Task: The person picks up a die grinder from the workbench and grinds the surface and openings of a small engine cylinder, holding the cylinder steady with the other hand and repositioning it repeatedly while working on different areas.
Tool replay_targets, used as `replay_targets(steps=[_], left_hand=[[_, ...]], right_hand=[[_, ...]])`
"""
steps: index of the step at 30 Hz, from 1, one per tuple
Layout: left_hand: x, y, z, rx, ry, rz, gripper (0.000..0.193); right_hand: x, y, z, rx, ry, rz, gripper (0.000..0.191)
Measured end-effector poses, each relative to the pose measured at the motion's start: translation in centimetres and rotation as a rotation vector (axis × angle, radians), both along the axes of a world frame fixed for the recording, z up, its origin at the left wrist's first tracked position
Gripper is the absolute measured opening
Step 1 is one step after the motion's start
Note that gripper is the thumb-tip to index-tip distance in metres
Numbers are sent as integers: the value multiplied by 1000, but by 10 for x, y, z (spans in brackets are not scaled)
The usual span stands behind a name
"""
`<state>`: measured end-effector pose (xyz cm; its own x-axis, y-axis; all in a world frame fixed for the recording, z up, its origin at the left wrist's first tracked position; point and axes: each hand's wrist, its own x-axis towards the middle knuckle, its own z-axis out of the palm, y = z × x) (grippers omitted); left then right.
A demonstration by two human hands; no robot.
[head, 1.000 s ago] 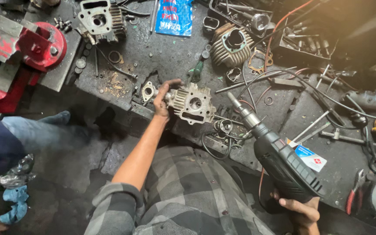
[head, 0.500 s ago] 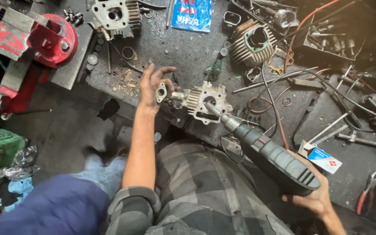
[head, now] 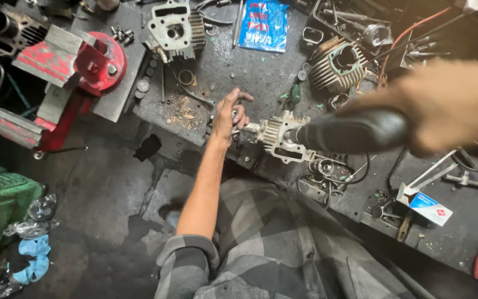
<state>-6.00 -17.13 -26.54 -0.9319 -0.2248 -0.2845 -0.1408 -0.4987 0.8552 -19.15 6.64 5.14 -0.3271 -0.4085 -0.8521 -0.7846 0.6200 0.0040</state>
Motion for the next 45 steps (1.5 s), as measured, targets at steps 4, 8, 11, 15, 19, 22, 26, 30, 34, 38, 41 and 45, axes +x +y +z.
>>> replay_targets(steps=[4, 8, 11, 15, 19, 22, 26, 30, 34, 38, 41, 45], left_hand=[[6, 5, 5, 26, -47, 58, 58], [14, 10, 2, 25, -148, 142, 53], [19, 11, -3, 42, -171, 193, 50], [22, 15, -8, -11, -175, 180, 47], [32, 26, -7, -4, -165, 232, 42], [47, 40, -16, -4, -151, 306, 40], [76, 62, -38, 42, -94, 455, 36], [100, 83, -46, -20, -126, 444, 28], [108, 80, -27, -261, -129, 135, 36], [99, 58, -16, -563, -466, -334, 70], [81, 48, -29, -559, -333, -697, 93], [72, 53, -39, -629, 168, -614, 90]], right_hand=[[3, -76, 35, 140, 69, -92, 105], [22, -108, 57, 0, 24, 27, 101], [36, -108, 58, -31, -4, 128, 85], [67, -79, 44, 3, 44, 286, 56], [125, -9, 25, -276, 11, 505, 77], [146, 42, 5, -242, 48, 327, 114], [140, 101, -27, 24, -9, -133, 118], [133, 179, -66, -474, -117, -891, 108], [139, 271, -122, -1007, -177, -1152, 106], [167, 334, -165, -1091, -350, -1415, 121], [196, 345, -179, -1405, -428, -1484, 124], [223, 335, -187, -1559, -471, -1538, 124]])
